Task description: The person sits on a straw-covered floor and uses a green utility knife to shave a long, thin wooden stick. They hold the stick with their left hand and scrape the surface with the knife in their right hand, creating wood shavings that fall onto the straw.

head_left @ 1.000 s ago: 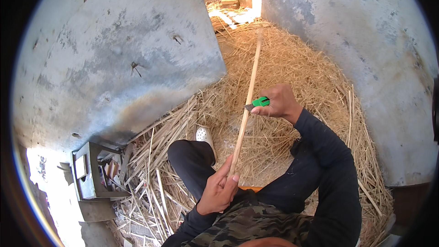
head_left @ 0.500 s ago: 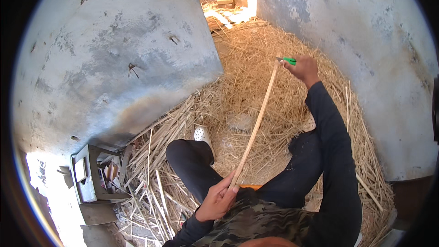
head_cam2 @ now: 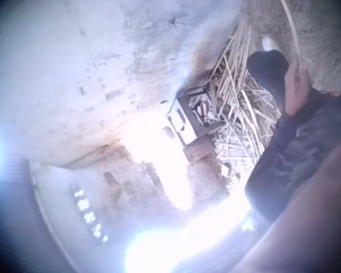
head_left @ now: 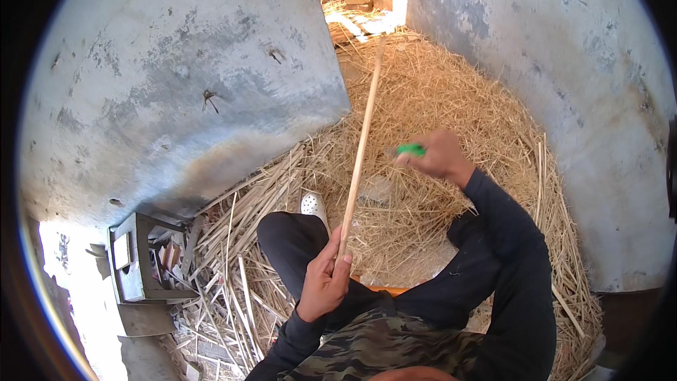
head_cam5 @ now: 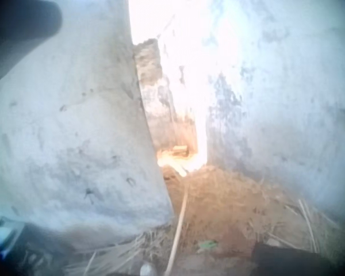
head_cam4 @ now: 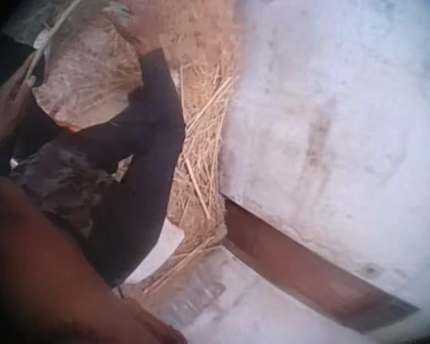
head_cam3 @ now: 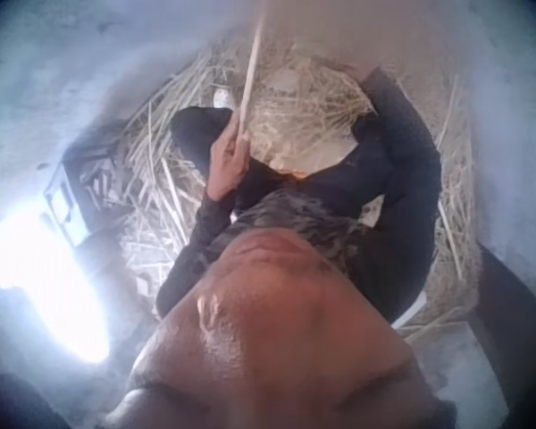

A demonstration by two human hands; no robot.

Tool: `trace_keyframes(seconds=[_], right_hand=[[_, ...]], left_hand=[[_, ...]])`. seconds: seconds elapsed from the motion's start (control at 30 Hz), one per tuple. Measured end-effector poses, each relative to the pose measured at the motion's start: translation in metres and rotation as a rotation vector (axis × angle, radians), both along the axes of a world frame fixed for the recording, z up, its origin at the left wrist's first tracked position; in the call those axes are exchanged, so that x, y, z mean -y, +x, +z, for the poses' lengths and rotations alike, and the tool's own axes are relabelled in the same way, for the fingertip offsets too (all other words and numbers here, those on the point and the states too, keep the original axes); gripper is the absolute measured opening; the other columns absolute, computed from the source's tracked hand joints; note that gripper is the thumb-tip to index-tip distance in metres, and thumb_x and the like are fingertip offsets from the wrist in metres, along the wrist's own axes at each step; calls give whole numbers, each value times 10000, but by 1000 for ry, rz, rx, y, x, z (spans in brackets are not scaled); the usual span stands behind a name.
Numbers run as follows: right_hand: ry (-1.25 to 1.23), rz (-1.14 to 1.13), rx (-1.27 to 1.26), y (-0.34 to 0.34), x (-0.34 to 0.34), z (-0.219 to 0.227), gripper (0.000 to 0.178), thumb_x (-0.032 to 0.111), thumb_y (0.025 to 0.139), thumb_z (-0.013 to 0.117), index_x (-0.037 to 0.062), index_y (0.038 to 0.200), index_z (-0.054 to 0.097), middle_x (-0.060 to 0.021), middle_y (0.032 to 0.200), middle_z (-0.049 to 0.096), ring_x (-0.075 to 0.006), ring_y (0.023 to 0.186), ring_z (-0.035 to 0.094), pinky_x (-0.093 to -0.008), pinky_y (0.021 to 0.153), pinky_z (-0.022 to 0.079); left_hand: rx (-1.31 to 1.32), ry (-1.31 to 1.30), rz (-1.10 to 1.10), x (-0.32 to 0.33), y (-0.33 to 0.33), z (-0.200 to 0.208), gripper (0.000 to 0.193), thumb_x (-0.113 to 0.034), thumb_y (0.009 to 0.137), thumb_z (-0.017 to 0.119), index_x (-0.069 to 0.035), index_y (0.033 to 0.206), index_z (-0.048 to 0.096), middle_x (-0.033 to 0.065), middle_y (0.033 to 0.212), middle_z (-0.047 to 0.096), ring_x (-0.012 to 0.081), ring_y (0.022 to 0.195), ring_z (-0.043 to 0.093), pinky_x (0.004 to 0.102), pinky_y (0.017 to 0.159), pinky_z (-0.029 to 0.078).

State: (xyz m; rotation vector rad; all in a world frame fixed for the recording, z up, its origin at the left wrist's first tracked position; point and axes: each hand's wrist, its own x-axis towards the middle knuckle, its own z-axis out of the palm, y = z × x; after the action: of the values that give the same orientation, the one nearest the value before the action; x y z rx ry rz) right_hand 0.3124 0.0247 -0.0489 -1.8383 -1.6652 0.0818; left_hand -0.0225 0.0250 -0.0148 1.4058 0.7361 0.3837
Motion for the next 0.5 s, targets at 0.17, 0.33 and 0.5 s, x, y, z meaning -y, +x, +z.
trace_keyframes(seconds=[0.17,0.33,0.5], right_hand=[[140,91,185,-30,-8,2,679,777,726,583,127,532,563,-75,435,463,-262,384,491,-368,388,375],[79,70,183,-30,-13,10,728,821,726,541,123,533,611,-40,404,447,-217,351,484,-353,374,374],[65,-16,156,-15,-23,9,757,821,777,468,117,546,620,1,383,401,-162,335,422,-330,357,327]], left_hand=[[55,140,-70,9,6,-6,570,-33,985,472,61,1485,215,91,1365,441,33,993,499,159,822,408],[37,-119,-11,16,5,8,583,-16,978,476,76,1482,198,105,1414,405,74,1141,472,177,917,372],[59,-14,-43,15,-2,7,580,-19,980,473,75,1482,200,92,1351,459,36,1006,492,147,817,393]])
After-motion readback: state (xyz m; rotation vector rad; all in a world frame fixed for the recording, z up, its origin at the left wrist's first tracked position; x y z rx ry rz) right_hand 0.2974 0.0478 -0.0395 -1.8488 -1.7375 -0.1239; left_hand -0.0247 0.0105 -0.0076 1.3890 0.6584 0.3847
